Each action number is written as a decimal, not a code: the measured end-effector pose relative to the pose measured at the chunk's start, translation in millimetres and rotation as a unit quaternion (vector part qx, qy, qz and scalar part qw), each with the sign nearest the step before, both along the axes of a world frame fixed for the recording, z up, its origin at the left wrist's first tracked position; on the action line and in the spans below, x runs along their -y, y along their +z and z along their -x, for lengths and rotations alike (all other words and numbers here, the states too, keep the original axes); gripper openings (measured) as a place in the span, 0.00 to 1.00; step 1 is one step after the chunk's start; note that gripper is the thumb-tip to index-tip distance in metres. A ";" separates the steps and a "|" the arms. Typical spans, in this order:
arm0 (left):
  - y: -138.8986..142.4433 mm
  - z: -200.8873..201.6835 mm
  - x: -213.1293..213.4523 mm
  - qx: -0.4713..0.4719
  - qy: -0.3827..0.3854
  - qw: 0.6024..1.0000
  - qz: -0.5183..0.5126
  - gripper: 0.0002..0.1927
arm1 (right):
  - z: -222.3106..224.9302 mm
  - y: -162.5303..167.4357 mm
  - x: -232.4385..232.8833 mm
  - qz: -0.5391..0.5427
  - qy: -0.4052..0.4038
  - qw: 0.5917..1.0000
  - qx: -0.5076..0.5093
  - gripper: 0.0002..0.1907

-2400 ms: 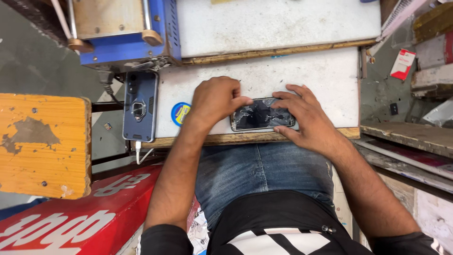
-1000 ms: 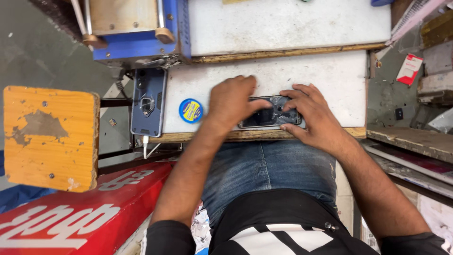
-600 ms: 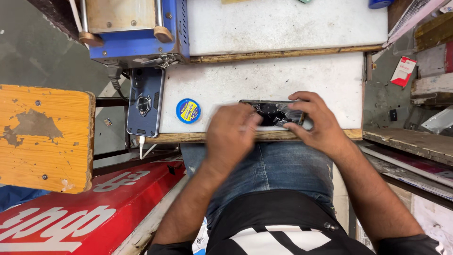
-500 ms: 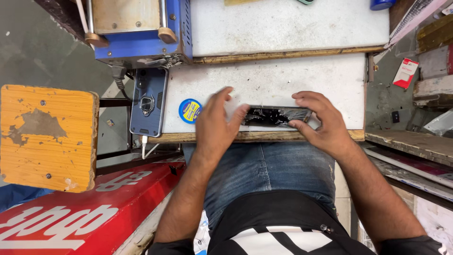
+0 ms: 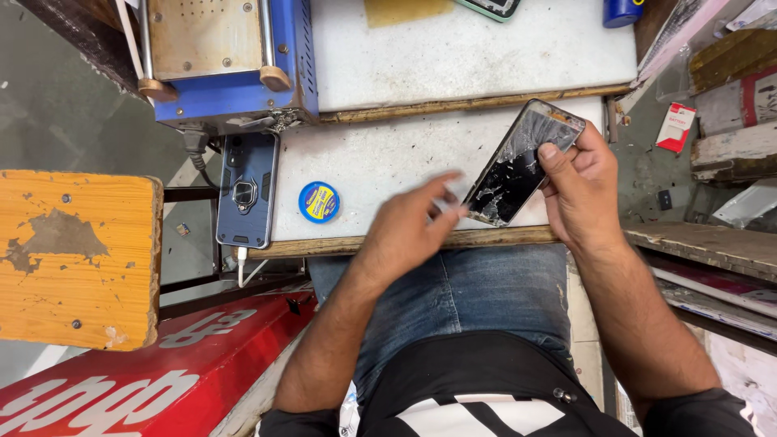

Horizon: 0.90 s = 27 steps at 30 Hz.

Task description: The person works at a repair bench on a smartphone with a shattered screen. They use a roll of adhesive tape to lift loose glass shards from the cracked display, repeatedly pressing and pulling tape across the surface, then peel the broken screen glass away from the phone body by hand.

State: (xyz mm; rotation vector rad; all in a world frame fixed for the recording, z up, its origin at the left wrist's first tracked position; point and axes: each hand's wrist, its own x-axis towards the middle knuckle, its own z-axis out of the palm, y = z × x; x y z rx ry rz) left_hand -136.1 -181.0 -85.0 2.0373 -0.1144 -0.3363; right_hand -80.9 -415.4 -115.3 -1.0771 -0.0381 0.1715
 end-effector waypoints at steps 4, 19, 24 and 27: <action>4.1 -3.8 9.8 -0.025 0.053 0.997 -0.049 0.23 | 1.5 3.6 -9.0 0.033 0.033 0.999 0.004 0.15; -27.6 5.4 12.6 0.024 0.094 0.986 0.132 0.15 | -4.6 -3.5 -31.5 0.026 0.052 0.998 -0.030 0.16; -38.6 -1.2 30.1 0.035 0.167 0.985 -0.018 0.14 | -0.5 -5.7 -51.4 0.042 0.043 0.998 -0.014 0.15; -42.7 -3.5 19.7 0.037 0.144 0.989 0.011 0.12 | -4.6 -3.2 -54.3 0.047 0.049 0.998 -0.017 0.15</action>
